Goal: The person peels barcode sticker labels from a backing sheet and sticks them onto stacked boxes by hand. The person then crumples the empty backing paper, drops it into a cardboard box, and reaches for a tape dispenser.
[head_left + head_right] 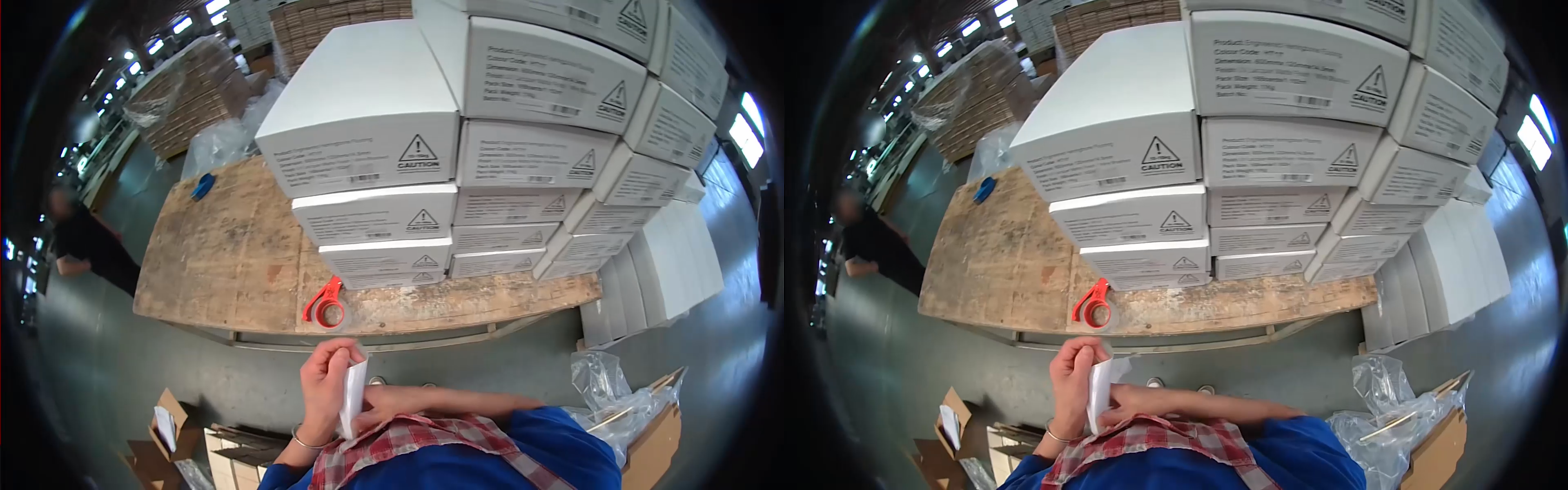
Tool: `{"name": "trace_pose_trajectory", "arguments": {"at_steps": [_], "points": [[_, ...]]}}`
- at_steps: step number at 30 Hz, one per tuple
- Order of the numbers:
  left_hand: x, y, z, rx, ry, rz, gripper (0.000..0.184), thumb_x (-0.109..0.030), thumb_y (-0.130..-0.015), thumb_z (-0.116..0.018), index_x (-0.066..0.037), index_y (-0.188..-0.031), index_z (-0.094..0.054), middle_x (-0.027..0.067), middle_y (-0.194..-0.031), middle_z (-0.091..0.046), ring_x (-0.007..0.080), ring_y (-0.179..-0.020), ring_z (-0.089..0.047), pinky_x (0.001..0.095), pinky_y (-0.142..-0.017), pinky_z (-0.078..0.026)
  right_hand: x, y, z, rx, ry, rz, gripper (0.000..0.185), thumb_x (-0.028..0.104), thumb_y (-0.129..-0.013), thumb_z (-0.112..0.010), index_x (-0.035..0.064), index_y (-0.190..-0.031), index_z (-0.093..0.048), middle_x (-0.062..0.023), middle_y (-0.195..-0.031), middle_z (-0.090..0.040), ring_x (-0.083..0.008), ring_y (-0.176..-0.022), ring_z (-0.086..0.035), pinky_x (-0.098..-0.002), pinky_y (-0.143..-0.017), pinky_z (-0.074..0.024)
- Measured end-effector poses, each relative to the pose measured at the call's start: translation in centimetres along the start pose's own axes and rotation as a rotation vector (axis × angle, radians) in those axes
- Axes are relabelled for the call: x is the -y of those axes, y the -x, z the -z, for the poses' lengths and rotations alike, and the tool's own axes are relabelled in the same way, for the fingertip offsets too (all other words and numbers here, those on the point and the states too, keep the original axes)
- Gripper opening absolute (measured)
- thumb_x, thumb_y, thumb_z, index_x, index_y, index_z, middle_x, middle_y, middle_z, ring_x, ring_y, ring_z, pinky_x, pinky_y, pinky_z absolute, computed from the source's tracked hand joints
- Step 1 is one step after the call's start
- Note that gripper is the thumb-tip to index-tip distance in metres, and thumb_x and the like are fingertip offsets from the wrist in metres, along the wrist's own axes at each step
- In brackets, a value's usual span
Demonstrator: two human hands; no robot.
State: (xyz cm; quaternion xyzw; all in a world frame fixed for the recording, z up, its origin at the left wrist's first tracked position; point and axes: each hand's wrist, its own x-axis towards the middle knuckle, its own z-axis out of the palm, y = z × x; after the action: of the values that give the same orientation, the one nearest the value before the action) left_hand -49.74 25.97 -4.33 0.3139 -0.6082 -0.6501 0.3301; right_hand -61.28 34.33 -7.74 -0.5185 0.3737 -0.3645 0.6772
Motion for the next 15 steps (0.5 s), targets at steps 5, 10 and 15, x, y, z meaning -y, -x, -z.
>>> {"name": "trace_pose_trajectory", "arguments": {"at_steps": [5, 10, 15], "points": [[0.3, -0.2, 3.0, -0.199, -0.038, -0.009, 0.016, -0.006, -0.095, -0.048, 0.000, -0.100, -0.061, 0.0017, -0.078, -0.058, 0.0056, -0.068, -0.050, 0.0189, -0.061, -0.041, 5.5, 6.2, 8.9, -1.074, 0.771, 0.631, 0.034, 0.028, -0.098, -0.043, -0.0007, -0.107, -0.059, -0.0141, -0.106, -0.062, -0.0263, -0.095, -0.060, -0.0374, -0.086, -0.0473], [0.0, -0.8, 5.0, -0.178, 0.028, -0.003, 0.016, -0.008, -0.096, -0.048, 0.000, -0.099, -0.061, 0.0010, -0.076, -0.056, 0.0053, -0.066, -0.048, 0.0188, -0.059, -0.039, 8.6, 17.2, 22.1, -1.339, -0.078, 1.125, 0.031, 0.024, -0.099, -0.042, -0.0044, -0.103, -0.054, -0.0148, -0.096, -0.060, -0.0250, -0.091, -0.059, -0.0358, -0.081, -0.0478], [-0.2, -1.5, 7.2, -0.219, 0.064, -0.058, 0.017, -0.012, -0.097, -0.048, -0.001, -0.097, -0.061, 0.0006, -0.077, -0.056, 0.0050, -0.066, -0.048, 0.0187, -0.058, -0.039, 6.3, 20.1, 22.9, -1.809, -0.156, 1.088, 0.030, 0.023, -0.100, -0.040, -0.0040, -0.105, -0.054, -0.0152, -0.096, -0.062, -0.0235, -0.091, -0.061, -0.0342, -0.080, -0.0490]]}}
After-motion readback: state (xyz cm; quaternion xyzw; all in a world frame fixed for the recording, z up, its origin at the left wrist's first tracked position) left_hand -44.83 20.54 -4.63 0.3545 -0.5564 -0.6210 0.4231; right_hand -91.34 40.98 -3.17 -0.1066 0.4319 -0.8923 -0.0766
